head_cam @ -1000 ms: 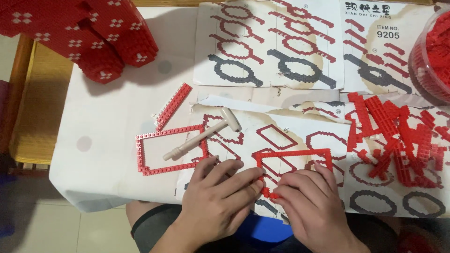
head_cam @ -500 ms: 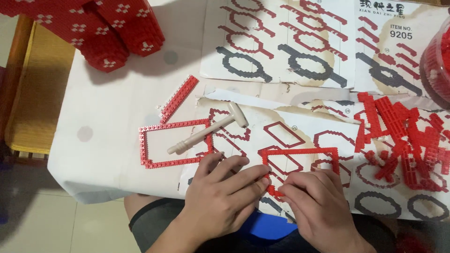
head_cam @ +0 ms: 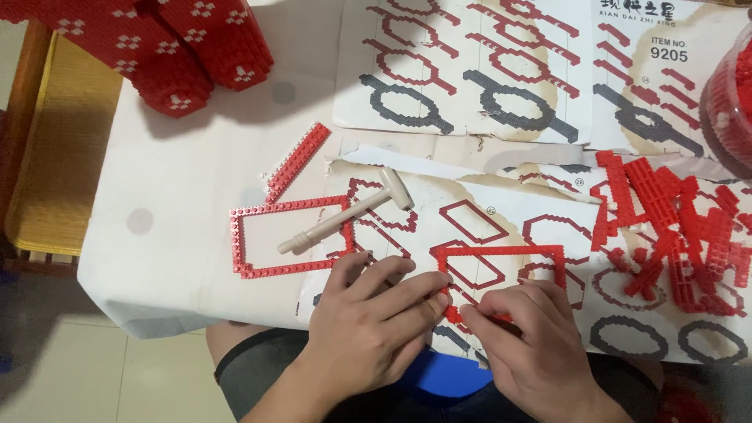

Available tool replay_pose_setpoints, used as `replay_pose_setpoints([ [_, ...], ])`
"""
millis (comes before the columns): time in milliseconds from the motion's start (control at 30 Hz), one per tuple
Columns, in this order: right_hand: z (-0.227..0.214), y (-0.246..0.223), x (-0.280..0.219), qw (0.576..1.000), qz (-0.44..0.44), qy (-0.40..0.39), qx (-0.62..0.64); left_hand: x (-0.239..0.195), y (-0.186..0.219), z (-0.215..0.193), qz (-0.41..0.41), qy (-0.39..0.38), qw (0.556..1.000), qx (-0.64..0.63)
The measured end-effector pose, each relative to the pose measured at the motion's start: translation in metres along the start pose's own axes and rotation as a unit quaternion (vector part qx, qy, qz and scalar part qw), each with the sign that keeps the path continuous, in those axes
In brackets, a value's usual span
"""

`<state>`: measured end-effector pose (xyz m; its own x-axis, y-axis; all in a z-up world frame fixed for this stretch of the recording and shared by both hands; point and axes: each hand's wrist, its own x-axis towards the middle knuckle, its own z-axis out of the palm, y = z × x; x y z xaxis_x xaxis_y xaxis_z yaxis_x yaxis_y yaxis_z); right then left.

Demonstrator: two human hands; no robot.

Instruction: The person assembles small red plastic bricks into rectangular frames by following a printed instruction sheet. They use a white plastic hammer to tap the pieces together and occasionally pick up and examine the frames.

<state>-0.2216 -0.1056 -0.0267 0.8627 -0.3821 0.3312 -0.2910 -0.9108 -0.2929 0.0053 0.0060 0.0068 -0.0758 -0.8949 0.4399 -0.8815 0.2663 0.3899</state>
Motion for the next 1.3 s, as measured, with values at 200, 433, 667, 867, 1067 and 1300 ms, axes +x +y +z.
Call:
replay_pose_setpoints([
  [200, -0.006, -0.007, 0.006, 0.997, -0.030, 0.063, 0.034, 0.002, 0.001, -0.001, -0.004, 0.007, 1.000, -0.001],
  [433, -0.023, -0.019, 0.011, 0.997, -0.030, 0.072, -0.005, 0.002, 0.002, -0.002, -0.005, 0.007, 1.000, -0.001],
  [667, -0.041, 0.015, -0.006, 0.990, 0.119, 0.057, 0.040, -0.001, 0.003, -0.003, -0.051, -0.027, 0.997, -0.042],
  [867, -0.051, 0.036, -0.010, 0.978, 0.179, -0.086, 0.062, 0.002, 0.006, -0.002, -0.062, -0.028, 0.998, -0.009],
  [1067, -0.040, 0.031, -0.001, 0.986, 0.103, -0.031, 0.128, -0.004, 0.002, 0.007, -0.080, -0.041, 0.996, 0.020],
  [1300, -0.028, 0.037, -0.005, 0.985, 0.059, 0.022, 0.160, -0.011, 0.001, 0.014, -0.094, 0.011, 0.995, -0.014],
])
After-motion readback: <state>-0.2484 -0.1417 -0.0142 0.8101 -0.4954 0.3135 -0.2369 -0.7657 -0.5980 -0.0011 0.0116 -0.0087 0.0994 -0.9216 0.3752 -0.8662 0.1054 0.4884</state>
